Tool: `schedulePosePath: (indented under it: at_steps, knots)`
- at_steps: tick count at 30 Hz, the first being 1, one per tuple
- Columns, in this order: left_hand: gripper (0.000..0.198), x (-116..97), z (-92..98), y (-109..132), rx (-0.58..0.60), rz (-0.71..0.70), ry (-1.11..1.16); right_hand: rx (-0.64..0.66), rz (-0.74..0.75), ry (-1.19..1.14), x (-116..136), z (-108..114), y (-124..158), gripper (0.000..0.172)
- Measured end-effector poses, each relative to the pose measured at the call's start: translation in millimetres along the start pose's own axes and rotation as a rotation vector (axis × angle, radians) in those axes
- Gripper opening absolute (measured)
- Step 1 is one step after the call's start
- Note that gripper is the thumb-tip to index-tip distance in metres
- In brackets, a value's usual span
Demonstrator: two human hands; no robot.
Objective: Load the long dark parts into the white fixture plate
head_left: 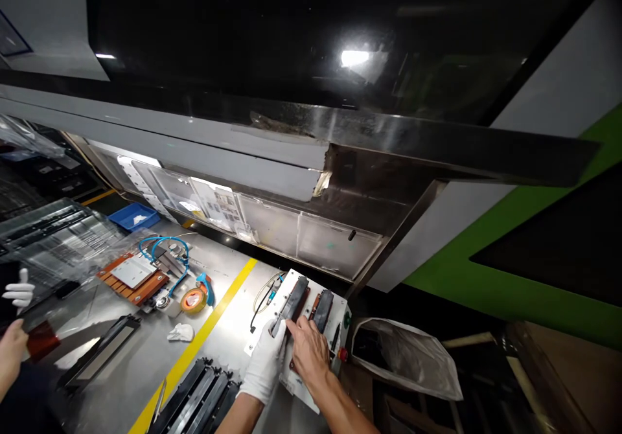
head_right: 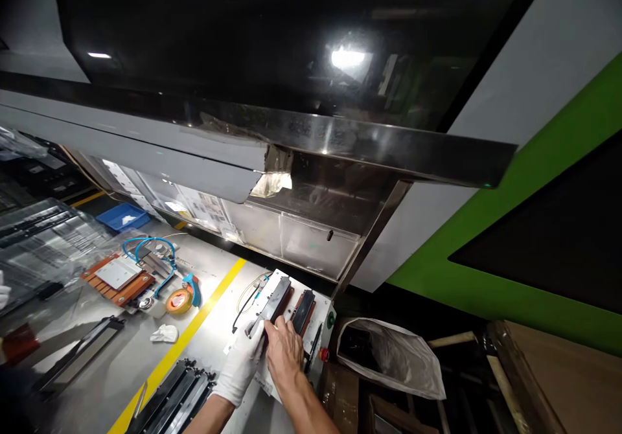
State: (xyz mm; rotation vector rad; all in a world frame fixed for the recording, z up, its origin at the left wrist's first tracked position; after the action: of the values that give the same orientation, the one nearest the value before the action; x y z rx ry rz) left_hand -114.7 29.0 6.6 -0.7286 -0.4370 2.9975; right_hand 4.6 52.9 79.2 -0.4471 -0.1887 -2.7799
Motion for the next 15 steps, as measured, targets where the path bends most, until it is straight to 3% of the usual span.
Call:
schedulePosePath:
  at_steps: [4, 7, 9, 12, 15]
  knots:
    - [0.047, -15, 10.2, -12, 0.103, -0.048, -0.065, -0.106, -0.075, -0.122, -10, 6, 1, 0.054]
    - [0.051, -32, 24.4, -31, 0.123, -0.069, -0.2, -0.299, -0.215, -0.44, -47, 2, 16, 0.053]
    - [0.053, -46, 29.6, -50, 0.114, -0.104, -0.264, -0.367, -0.386, -0.642, -90, -20, 38, 0.053]
    - [0.054, -66, 20.3, -88, 0.165, -0.172, -0.244, -0.275, -0.627, -0.743, -152, -75, 87, 0.055]
    - [0.054, -59, 4.0, -133, 0.24, -0.065, -0.241, -0.216, -0.748, -0.719, -192, -119, 142, 0.05]
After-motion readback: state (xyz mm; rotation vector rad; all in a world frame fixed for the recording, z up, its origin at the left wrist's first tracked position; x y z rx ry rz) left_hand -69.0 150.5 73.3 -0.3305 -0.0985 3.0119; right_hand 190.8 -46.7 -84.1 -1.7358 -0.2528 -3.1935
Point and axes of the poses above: each hand's wrist, its own y-axis away from the middle knuckle, its own z-axis out of the back of the hand, x = y × z, the point moved 7 cm from there along -y, towards the middle knuckle, and after that the axes turned 2 degrees about -z, right-handed, at the moved point
